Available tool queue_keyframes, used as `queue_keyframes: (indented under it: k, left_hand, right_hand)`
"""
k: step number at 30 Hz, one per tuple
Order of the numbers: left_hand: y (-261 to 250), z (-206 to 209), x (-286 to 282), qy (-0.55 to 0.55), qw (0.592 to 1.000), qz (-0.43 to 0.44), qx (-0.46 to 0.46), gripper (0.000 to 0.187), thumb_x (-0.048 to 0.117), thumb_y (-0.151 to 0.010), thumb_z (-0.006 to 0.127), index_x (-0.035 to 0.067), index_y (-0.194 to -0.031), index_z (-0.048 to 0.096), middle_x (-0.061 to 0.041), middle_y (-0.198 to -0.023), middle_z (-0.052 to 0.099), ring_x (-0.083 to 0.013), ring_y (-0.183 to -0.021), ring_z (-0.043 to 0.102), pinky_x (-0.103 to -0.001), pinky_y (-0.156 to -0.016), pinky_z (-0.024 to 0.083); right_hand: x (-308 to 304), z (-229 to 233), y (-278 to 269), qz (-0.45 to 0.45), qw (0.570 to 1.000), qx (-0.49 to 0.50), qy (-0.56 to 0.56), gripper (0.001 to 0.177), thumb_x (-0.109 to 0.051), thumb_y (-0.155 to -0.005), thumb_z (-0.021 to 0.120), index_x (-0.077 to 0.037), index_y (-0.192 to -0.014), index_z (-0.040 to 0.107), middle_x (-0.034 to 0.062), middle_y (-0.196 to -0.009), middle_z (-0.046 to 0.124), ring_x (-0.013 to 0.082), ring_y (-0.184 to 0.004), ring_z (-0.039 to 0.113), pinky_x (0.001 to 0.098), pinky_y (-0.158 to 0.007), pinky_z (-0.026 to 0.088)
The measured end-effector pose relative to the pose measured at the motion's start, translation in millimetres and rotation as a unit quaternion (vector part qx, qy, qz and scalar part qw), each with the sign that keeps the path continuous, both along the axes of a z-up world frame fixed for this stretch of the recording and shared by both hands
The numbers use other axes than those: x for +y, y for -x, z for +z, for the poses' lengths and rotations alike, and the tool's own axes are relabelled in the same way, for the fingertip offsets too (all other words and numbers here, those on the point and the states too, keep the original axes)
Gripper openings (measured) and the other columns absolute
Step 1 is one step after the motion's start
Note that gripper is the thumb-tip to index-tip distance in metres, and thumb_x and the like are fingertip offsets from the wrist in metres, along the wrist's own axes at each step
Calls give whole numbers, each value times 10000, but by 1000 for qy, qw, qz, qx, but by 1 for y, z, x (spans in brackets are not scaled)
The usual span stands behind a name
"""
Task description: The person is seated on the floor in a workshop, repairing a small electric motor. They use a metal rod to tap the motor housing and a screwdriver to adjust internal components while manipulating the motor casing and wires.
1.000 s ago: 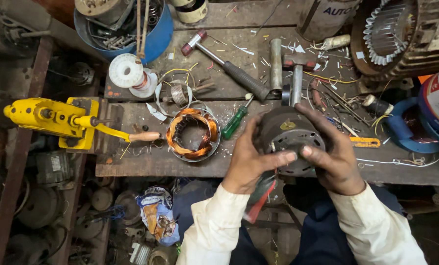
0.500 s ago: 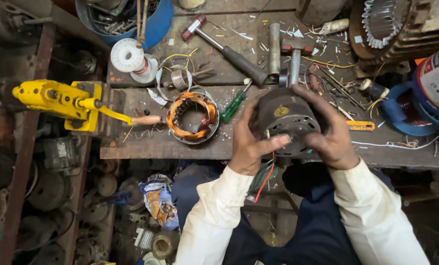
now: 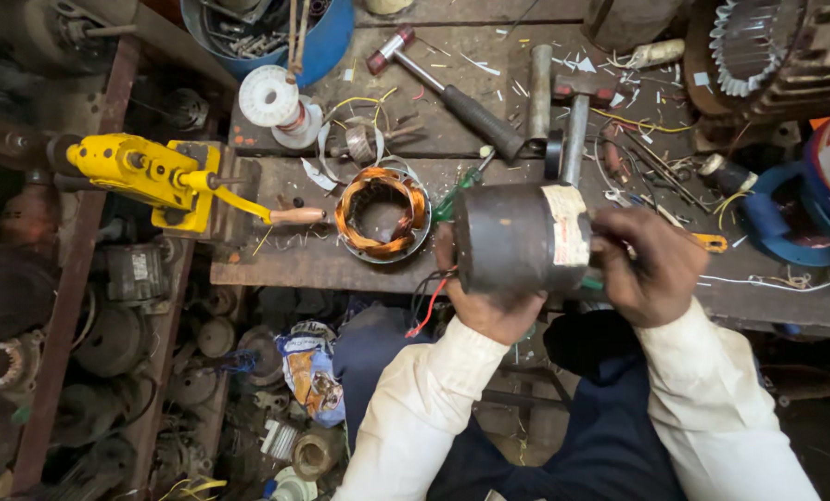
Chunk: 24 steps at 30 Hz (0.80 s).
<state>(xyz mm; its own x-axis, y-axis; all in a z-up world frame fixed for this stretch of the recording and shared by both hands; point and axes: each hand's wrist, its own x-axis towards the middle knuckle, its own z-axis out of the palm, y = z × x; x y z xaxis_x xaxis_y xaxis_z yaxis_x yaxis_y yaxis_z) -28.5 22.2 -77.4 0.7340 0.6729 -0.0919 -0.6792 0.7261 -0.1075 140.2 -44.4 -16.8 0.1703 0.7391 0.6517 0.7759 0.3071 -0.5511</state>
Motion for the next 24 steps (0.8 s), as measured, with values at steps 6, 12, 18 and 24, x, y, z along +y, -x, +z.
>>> queue_keyframes:
  k: [6,12,18,24]
  left_hand:
    - [7,-20,1,-14,998,-28,51,804,760,-929,530,159,-1461,561,-77,-1474,585,-299,-1371,526,-523,-1189,376]
    - [18,-25,0,-75,996,-27,51,808,700,-956,548,109,-1506,531,-121,-1508,564,-327,-1395,521,-544,-1225,353]
    - [4,-3,0,-50,995,15,87,785,724,-945,553,145,-1475,547,-91,-1476,573,-314,-1379,525,-544,-1212,362]
    - [-2,21,6,-40,994,5,98,783,744,-912,547,174,-1450,565,-67,-1475,567,-297,-1377,515,-537,-1206,359]
  right_hand:
    - [-13,0,-17,75,897,379,215,341,-271,-1134,606,-6,-923,648,57,-611,558,160,-466,542,294,-480,471]
    - [-16,-8,-24,109,771,527,341,479,-370,-1079,452,4,-855,652,33,-497,536,136,-346,478,287,-394,453]
    - [-15,0,-22,83,960,214,161,297,-235,-1095,623,43,-998,655,120,-872,663,208,-751,678,295,-671,525]
    - [-17,-13,-32,95,936,328,86,200,-162,-994,704,12,-1085,664,92,-1046,720,180,-956,716,321,-856,578]
